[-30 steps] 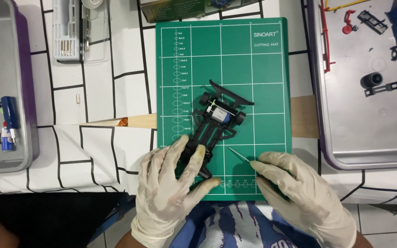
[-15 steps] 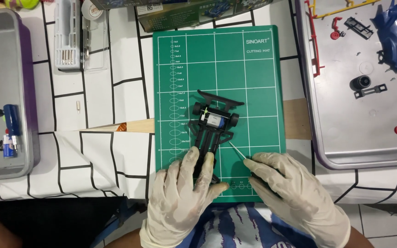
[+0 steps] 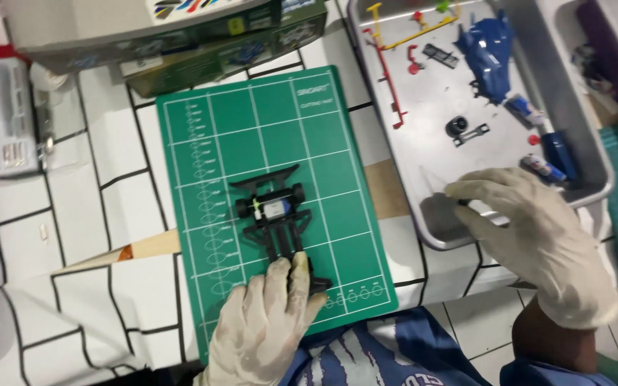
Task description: Assembling a mini 4WD toy car chassis, including motor, gear, and battery installation
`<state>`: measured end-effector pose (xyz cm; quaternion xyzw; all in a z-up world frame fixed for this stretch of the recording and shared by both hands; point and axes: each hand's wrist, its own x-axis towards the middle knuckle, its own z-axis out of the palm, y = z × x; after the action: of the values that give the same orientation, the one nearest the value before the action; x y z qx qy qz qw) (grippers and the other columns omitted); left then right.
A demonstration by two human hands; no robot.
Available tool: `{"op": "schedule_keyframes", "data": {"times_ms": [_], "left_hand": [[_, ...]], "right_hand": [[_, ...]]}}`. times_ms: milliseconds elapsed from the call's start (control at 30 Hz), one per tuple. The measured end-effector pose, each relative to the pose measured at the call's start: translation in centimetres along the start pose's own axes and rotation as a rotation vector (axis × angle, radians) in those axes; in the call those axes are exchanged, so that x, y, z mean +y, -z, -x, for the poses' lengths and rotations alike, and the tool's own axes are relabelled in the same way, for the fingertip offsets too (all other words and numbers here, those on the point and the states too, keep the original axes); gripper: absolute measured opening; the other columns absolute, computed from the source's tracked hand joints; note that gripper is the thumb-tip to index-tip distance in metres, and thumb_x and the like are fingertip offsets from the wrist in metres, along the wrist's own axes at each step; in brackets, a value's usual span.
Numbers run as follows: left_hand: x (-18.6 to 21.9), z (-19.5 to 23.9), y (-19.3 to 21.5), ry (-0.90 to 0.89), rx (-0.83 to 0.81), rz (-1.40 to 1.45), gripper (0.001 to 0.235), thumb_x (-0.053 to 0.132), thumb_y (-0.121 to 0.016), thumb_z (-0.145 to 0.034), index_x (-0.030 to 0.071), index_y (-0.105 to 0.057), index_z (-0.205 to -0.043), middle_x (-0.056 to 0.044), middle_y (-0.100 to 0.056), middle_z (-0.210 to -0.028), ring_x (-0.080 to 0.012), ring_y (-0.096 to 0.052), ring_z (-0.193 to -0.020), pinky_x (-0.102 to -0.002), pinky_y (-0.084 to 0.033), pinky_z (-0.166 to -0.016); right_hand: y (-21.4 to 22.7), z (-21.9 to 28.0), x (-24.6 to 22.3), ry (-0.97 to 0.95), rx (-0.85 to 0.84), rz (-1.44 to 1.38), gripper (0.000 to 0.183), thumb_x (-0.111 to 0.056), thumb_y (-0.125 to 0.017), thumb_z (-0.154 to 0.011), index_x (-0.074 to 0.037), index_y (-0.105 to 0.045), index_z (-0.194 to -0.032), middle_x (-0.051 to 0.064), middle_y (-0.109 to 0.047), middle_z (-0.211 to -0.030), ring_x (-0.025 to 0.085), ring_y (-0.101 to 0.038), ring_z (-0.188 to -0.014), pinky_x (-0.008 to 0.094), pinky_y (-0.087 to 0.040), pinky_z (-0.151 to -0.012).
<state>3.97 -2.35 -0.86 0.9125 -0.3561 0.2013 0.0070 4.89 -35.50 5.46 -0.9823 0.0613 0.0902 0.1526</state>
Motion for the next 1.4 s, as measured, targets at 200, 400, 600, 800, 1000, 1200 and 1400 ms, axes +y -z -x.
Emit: {"op": "schedule_keyframes", "data": {"times_ms": [200, 400, 600, 800, 1000, 1200, 1400], "left_hand": [[-0.8, 0.2, -0.3, -0.038, -0.071, -0.095, 0.076, 0.076, -0.061, -0.092, 0.016, -0.061, -0.139, -0.001, -0.071, -0.113, -0.0110, -0.065, -0.078, -0.026, -0.046, -0.060], [-2.4, 1.9, -0.1, 0.023, -0.118, 0.226, 0.082, 0.072, -0.065, -0.088, 0.018, -0.053, -0.148, -0.005, -0.074, -0.117, -0.0201, -0.074, -0.083, -0.033, -0.059, -0.062], [-3.3, 1.2, 2.0, 0.127, -0.004, 0.215, 0.072, 0.066, -0.072, -0.084, 0.021, -0.063, -0.140, -0.003, -0.076, -0.117, -0.0197, -0.074, -0.082, -0.032, -0.054, -0.058], [-4.3, 0.0, 3.4, 0.096, 0.042, 0.187, 0.064, 0.066, -0.073, -0.090, 0.015, -0.066, -0.130, -0.007, -0.074, -0.111, -0.0219, -0.071, -0.091, -0.033, -0.058, -0.070], [-3.0, 0.6, 0.8, 0.098, -0.002, 0.144, 0.062, 0.070, -0.061, -0.095, 0.018, -0.063, -0.128, -0.006, -0.069, -0.122, -0.0207, -0.066, -0.097, -0.033, -0.049, -0.072], [-2.5, 0.1, -0.5, 0.027, 0.053, 0.108, 0.082, 0.069, -0.087, -0.083, 0.023, -0.055, -0.143, -0.007, -0.065, -0.118, -0.0207, -0.063, -0.091, -0.034, -0.049, -0.067], [-2.4, -0.4, 0.1, -0.001, 0.053, 0.192, 0.046, 0.036, -0.079, -0.097, 0.021, -0.058, -0.135, -0.005, -0.066, -0.119, -0.0212, -0.062, -0.094, -0.034, -0.046, -0.069]], "right_hand": [[2.5, -2.5, 1.5, -0.058, -0.271, 0.004, 0.046, -0.033, -0.066, -0.089, -0.036, -0.069, -0.135, -0.009, -0.063, -0.145, 0.020, -0.062, -0.128, 0.043, -0.049, -0.105], [8.6, -4.9, 2.4, -0.277, 0.036, 0.142, 0.036, -0.021, -0.058, -0.103, -0.025, -0.071, -0.136, 0.006, -0.070, -0.136, 0.030, -0.069, -0.112, 0.052, -0.061, -0.074], [6.4, -9.4, 2.8, -0.324, -0.144, 0.171, 0.038, 0.016, -0.044, -0.087, 0.003, -0.063, -0.117, 0.019, -0.066, -0.092, 0.036, -0.070, -0.073, 0.043, -0.061, -0.053], [4.9, -10.7, 5.3, -0.277, -0.110, 0.234, 0.060, -0.021, -0.056, -0.080, -0.013, -0.065, -0.139, 0.026, -0.063, -0.136, 0.048, -0.059, -0.124, 0.061, -0.047, -0.095], [-1.5, -12.9, 16.5, -0.076, 0.176, 0.007, 0.042, 0.002, -0.077, -0.092, 0.002, -0.072, -0.134, 0.019, -0.069, -0.110, 0.032, -0.063, -0.093, 0.043, -0.053, -0.082], [-4.0, -13.5, 21.3, 0.030, 0.207, -0.162, 0.032, 0.006, -0.071, -0.105, 0.013, -0.067, -0.136, 0.020, -0.060, -0.098, 0.028, -0.057, -0.082, 0.038, -0.048, -0.066], [-0.7, -5.7, 8.0, 0.162, 0.279, -0.253, 0.019, 0.010, -0.061, -0.120, 0.015, -0.058, -0.138, 0.026, -0.060, -0.122, 0.033, -0.057, -0.094, 0.039, -0.047, -0.070]]}}
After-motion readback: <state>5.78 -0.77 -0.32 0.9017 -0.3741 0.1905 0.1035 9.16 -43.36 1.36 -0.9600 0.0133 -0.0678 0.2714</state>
